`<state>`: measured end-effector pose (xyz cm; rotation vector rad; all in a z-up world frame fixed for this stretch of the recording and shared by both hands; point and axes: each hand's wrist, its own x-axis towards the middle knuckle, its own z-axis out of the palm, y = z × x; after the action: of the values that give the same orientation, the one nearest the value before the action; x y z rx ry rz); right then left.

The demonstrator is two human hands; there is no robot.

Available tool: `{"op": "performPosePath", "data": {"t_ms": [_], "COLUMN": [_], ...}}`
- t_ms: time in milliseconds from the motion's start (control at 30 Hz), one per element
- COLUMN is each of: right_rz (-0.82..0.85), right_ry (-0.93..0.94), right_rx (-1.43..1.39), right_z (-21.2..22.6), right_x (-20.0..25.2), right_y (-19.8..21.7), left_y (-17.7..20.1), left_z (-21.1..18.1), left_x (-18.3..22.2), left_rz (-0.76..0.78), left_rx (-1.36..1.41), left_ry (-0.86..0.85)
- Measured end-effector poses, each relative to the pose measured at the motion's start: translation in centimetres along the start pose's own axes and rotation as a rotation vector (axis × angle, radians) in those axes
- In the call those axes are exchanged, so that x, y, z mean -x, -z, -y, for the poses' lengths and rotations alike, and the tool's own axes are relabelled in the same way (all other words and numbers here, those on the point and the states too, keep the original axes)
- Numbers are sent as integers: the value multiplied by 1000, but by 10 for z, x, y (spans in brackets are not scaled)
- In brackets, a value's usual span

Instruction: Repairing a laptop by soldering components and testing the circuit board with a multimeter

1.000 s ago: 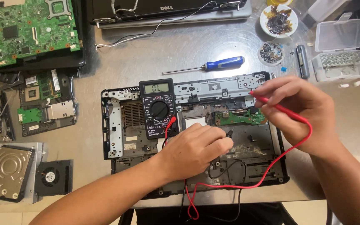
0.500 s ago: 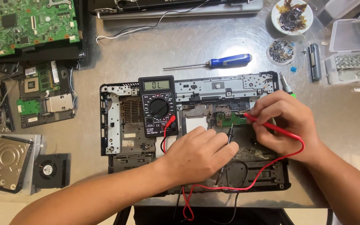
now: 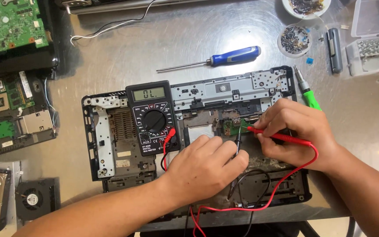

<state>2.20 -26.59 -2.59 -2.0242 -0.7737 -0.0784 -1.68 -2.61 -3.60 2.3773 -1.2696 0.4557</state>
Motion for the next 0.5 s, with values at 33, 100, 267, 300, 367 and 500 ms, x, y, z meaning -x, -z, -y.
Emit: {"op": "performPosePath", "data": {"t_ms": [33, 100, 267, 300, 367, 500], "right_rz": [3, 20, 20, 21, 22, 23], "right_ry": [0, 3, 0, -6, -1, -5], "right_rx": [-3, -1, 5, 13, 15, 15], "right_z": [0, 1, 2, 2, 1, 2], "right_x": [0, 0, 0, 0, 0, 0], "right_y": [0, 1, 1, 1, 1, 2], "left_y": [0, 0, 1, 1, 1, 1], "left_z": [0, 0, 1, 1, 1, 1], "left_x": [0, 0, 0, 0, 0, -1], "left_rz": [1, -8, -5, 2, 3, -2], "left_rx": [0, 17, 29, 30, 32, 35], "left_ry": [4, 3, 1, 4, 7, 7]}}
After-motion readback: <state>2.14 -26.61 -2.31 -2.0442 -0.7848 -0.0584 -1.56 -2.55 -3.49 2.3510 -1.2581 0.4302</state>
